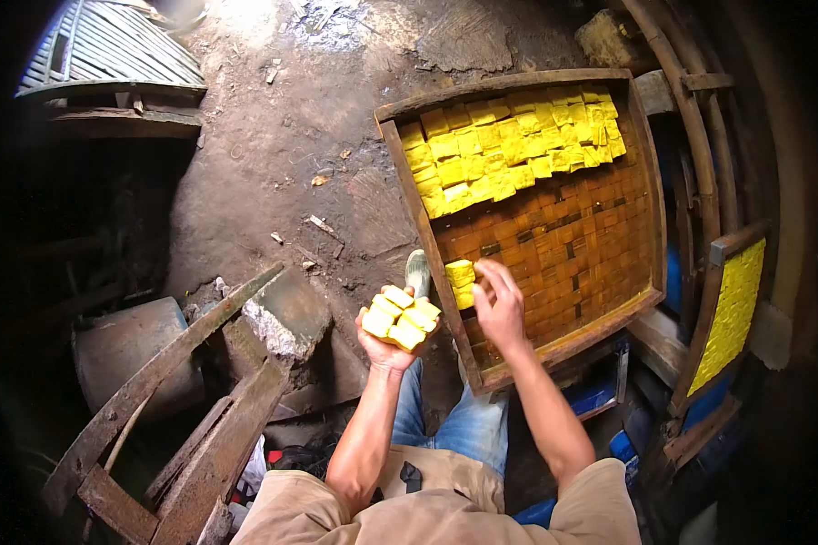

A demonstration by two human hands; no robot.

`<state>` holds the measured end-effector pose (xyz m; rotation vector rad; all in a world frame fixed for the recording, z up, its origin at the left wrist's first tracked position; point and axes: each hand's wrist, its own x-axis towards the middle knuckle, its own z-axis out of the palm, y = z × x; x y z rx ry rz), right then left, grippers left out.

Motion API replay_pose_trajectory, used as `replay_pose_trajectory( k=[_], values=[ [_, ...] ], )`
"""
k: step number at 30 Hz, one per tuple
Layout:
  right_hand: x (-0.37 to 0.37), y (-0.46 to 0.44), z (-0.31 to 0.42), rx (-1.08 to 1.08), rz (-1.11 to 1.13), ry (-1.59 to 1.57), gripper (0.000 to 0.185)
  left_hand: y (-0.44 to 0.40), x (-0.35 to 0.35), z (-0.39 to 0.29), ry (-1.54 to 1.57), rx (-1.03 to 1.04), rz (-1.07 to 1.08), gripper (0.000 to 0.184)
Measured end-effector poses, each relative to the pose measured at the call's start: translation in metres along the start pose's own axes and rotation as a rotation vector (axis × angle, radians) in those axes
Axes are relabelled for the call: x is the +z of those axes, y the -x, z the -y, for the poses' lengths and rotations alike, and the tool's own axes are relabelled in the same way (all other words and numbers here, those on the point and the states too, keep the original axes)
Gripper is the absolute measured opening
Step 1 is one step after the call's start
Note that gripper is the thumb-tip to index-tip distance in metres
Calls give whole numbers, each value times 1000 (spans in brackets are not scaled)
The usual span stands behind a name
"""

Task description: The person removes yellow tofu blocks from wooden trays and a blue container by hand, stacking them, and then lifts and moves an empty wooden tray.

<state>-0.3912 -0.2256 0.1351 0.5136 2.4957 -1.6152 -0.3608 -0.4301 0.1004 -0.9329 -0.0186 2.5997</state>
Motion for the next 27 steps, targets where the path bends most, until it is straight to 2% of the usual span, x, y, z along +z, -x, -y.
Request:
replay_pose_trajectory(
  k=[1,3,6,9,11,15,17,18,19,21,23,25,27],
  values=[
    [-3,-10,-17,-281,-19,360,36,1,1,-5,-14,8,10,63],
    [4,-23,-29,-527,54,558,37,1,11,-11,-42,22,28,59],
    [19,-21,-50,-565,136,435,31,-2,36,-17,-113,14,75,56],
    [10,-34,-55,-288,276,274,23,-2,42,-22,-137,-1,122,57],
    [-8,-48,-36,-219,212,119,21,-1,51,-24,-154,2,134,57],
    [-18,-38,-45,-271,680,235,32,1,53,-29,-152,3,105,57],
    [-10,-25,-44,-380,587,406,46,-1,50,-26,-152,0,118,56],
    [-11,-21,-31,-323,586,549,57,-2,50,-26,-156,-2,128,56],
    [-13,-17,-18,-347,537,723,54,-1,55,-24,-176,-7,129,56],
    [-14,-4,-27,-500,480,854,47,0,59,-23,-225,-1,71,56],
    [-17,8,-31,-596,461,878,40,-5,63,-18,-249,3,50,55],
    [-13,19,-61,-505,513,709,39,-8,71,-9,-257,-13,66,55],
    [-27,12,-62,-349,532,402,41,-15,77,0,-264,-48,128,55]
  ],
)
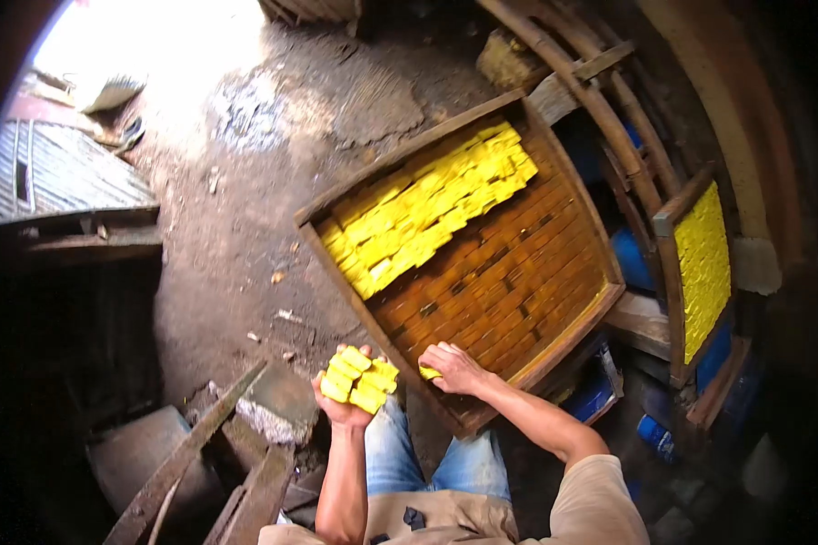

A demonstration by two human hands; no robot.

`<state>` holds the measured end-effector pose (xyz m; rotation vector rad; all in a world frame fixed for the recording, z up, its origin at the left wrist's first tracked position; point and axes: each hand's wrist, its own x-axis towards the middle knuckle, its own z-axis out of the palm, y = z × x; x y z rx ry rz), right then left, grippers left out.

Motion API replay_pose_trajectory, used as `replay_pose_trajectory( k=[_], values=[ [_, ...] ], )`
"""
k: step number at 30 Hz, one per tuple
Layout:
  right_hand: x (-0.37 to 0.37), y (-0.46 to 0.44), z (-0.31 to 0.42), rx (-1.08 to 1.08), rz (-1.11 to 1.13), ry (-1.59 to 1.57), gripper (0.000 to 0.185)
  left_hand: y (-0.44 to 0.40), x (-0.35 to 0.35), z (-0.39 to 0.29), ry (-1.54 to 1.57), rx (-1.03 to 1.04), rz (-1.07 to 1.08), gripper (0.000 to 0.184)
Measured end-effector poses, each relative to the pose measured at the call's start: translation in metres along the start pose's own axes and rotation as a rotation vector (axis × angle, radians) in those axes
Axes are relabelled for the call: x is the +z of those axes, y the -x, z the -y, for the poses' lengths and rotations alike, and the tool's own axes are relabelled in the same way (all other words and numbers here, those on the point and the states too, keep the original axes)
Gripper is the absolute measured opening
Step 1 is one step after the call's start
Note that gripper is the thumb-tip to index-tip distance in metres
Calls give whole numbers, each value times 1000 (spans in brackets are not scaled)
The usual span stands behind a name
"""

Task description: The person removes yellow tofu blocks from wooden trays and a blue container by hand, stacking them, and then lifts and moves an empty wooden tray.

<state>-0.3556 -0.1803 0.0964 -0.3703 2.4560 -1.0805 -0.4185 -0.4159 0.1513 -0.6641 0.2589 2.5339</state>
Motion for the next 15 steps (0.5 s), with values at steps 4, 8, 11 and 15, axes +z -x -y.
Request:
replay_pose_trajectory(
  k=[4,8,11,15],
  values=[
    [-42,-13,-59,306,-699,-622,49,-14,20,19,-28,-45,56,56],
    [-188,-29,-137,424,-1094,-891,47,-24,47,43,-65,-131,50,54],
    [-252,-50,-214,438,-1045,-740,42,-35,47,69,-51,-135,39,57],
    [-269,-93,-286,435,-941,-642,44,-49,49,105,-106,-109,19,55]
  ],
)
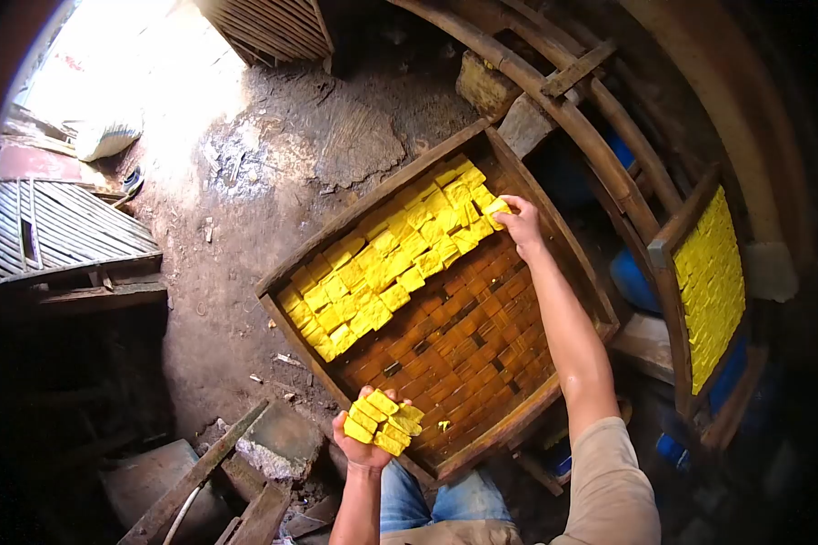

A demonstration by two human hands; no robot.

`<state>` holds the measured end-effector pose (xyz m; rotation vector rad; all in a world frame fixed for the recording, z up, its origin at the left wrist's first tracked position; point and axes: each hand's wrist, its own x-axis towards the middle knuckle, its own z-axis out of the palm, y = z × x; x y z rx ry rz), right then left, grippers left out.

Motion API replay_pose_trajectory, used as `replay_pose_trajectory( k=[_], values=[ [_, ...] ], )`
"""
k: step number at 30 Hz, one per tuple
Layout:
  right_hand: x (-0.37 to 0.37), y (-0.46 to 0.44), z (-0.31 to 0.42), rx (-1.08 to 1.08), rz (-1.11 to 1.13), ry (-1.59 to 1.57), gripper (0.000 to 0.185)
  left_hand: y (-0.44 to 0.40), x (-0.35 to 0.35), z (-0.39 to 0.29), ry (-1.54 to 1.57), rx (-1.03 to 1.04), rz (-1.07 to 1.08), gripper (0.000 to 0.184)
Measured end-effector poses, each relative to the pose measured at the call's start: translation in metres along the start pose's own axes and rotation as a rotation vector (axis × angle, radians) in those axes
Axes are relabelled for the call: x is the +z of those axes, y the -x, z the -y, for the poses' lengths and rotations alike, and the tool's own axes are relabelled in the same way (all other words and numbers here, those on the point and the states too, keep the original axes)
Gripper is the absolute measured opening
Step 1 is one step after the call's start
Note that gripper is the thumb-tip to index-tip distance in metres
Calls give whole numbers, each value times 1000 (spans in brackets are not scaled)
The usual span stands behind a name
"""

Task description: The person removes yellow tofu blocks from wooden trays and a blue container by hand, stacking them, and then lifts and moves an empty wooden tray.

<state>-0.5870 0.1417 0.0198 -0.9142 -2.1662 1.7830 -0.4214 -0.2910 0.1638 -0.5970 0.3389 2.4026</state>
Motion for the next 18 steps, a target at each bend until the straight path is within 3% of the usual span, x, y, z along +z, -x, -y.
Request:
replay_pose_trajectory(
  k=[1,2,3,6,7,10,13,17,18],
  values=[
    [7,-10,-3,-12,21,73,45,-4,1,8,19,12,-28,54],
    [9,-11,-8,50,-45,584,49,-8,3,14,18,7,-34,54],
    [15,1,18,163,-56,725,54,-11,6,20,19,3,-41,54],
    [29,16,29,177,-27,784,61,-21,14,31,18,-16,-85,54],
    [32,22,17,-71,-88,738,55,-26,18,34,13,-12,-87,54],
    [27,30,14,-272,-80,376,46,-35,29,38,78,-16,-67,55],
    [12,13,16,64,24,-203,53,-44,33,38,68,4,-12,56],
    [22,-30,21,-49,58,63,47,-56,41,39,-13,24,-100,61],
    [29,-37,14,-186,-35,404,48,-60,39,39,-17,11,-92,62]
  ],
)
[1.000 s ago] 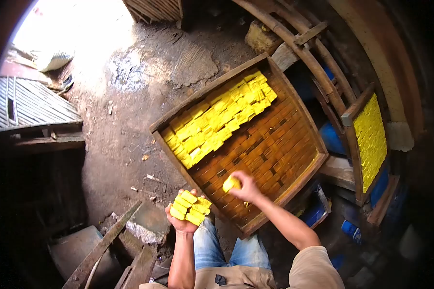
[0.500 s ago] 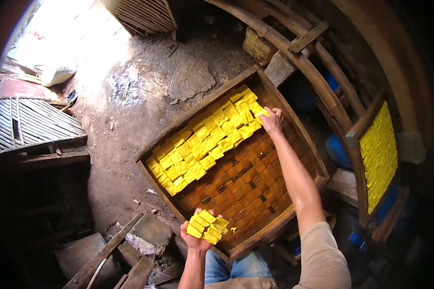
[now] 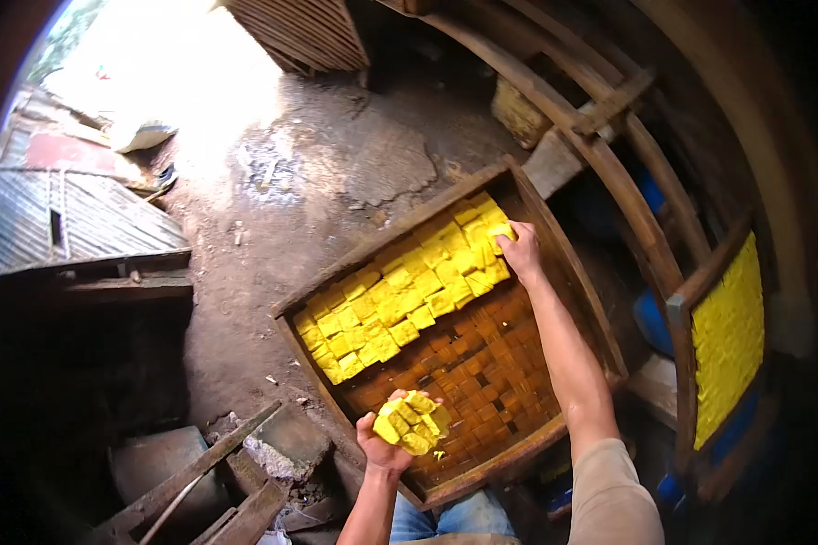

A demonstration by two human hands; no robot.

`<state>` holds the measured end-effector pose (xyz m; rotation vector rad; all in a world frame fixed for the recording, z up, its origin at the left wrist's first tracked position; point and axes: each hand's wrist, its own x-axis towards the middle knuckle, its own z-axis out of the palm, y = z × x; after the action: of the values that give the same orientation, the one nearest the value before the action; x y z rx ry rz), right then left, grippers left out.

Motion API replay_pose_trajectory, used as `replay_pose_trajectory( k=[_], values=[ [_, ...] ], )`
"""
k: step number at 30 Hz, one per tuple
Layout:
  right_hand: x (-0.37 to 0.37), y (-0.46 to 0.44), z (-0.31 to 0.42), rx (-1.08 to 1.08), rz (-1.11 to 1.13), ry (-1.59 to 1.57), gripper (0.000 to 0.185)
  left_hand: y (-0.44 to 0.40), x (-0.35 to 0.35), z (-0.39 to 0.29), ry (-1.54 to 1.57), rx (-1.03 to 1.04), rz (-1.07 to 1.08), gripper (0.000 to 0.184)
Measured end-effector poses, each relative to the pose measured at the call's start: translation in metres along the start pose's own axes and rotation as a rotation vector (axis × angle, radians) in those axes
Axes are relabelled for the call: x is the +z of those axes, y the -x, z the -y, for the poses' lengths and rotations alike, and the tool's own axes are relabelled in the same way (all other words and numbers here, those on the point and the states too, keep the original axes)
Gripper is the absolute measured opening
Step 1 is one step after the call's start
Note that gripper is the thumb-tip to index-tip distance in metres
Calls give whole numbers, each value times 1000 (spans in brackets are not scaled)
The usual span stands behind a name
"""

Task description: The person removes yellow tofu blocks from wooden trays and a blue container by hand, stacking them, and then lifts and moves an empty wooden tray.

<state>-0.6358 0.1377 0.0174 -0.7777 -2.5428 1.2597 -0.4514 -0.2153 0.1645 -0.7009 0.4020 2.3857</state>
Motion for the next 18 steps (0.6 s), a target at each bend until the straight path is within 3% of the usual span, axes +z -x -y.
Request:
replay_pose_trajectory(
  k=[1,3,4,5,6,9,11,13,14,16,18],
  values=[
    [-9,1,26,119,90,217,58,-2,1,-1,-6,3,7,64],
    [22,-9,-18,154,37,-145,68,-12,11,-5,-26,-32,123,69],
    [26,-4,-17,122,49,-163,67,-17,7,-6,-14,-55,144,69],
    [3,7,25,100,289,-93,66,-21,16,-9,-3,-80,216,68],
    [32,8,-9,56,149,82,61,-22,22,-8,77,-97,195,65],
    [30,14,-7,-78,34,43,59,-36,20,-5,127,-188,284,63],
    [7,12,21,-105,134,-53,55,-46,22,-6,47,-217,147,61],
    [10,-15,-26,182,435,-425,45,-58,33,-12,-68,-245,140,58],
    [3,-17,-47,203,424,-529,37,-63,32,-12,-119,-256,137,57],
    [-25,18,-11,334,396,-1237,41,-68,52,-13,-157,-303,46,55],
    [-66,63,72,321,341,-1470,49,-69,77,-14,-156,-305,12,50]
  ],
)
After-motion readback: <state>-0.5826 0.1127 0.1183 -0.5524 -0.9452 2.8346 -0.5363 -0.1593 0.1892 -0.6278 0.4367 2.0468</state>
